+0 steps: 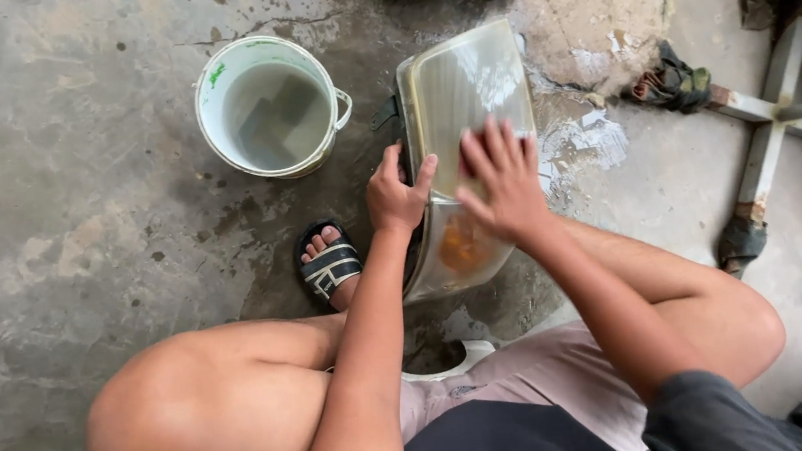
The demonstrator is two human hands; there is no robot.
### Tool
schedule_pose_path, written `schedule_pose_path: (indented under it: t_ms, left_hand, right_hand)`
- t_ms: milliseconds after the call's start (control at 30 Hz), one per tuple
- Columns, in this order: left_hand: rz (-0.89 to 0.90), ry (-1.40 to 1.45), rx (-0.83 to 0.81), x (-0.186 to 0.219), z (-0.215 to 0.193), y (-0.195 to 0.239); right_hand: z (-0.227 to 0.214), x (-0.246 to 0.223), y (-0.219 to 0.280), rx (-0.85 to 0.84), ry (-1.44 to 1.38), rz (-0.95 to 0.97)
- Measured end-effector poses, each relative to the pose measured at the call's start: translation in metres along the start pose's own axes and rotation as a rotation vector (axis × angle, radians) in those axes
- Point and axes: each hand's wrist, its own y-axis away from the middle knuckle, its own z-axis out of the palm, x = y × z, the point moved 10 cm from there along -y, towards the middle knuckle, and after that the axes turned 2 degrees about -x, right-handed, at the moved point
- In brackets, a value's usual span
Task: Hand-sanding a car headlight lens using a sanding block and water to restore its surface.
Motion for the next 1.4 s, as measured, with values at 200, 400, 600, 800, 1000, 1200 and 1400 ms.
schedule_pose_path:
  t_ms: [200,400,600,800,1000,1200,1400]
  left_hand:
    - [0.058,-0.028,0.037,0.019,-0.010,0.005]
    - [0.057,0.024,0.072,0.018,-0.012,0.005]
    - [0.089,0.013,0.105,0.027,-0.018,0.004]
    - [0.118,-0.015,0.097,0.024,-0.010,0.010]
    - [0.187,0.025,0.132,0.031,-0.015,0.004]
    - [0.154,0.070,0.142,0.019,-0.012,-0.003]
    - [0.129,0.152,0.129,0.000,-0.006,0.000]
  right_hand:
    - [-0.021,0.054,-0.147,-0.339,-0.158,0.349]
    - [-0.033,0.001,-0.120,-0.086,-0.110,0.146]
    - [-0.013,-0.068,0.031,-0.160,0.001,-0.102]
    - [0.001,-0.037,-0.034,-0.148,-0.030,-0.074]
    - [-0.014,0.010,-0.163,0.198,-0.028,0.041]
    - [-0.037,-0.043,-0.093,0.047,-0.082,0.067]
    - [-0.014,-0.092,0.054,0.014,0.079,-0.152]
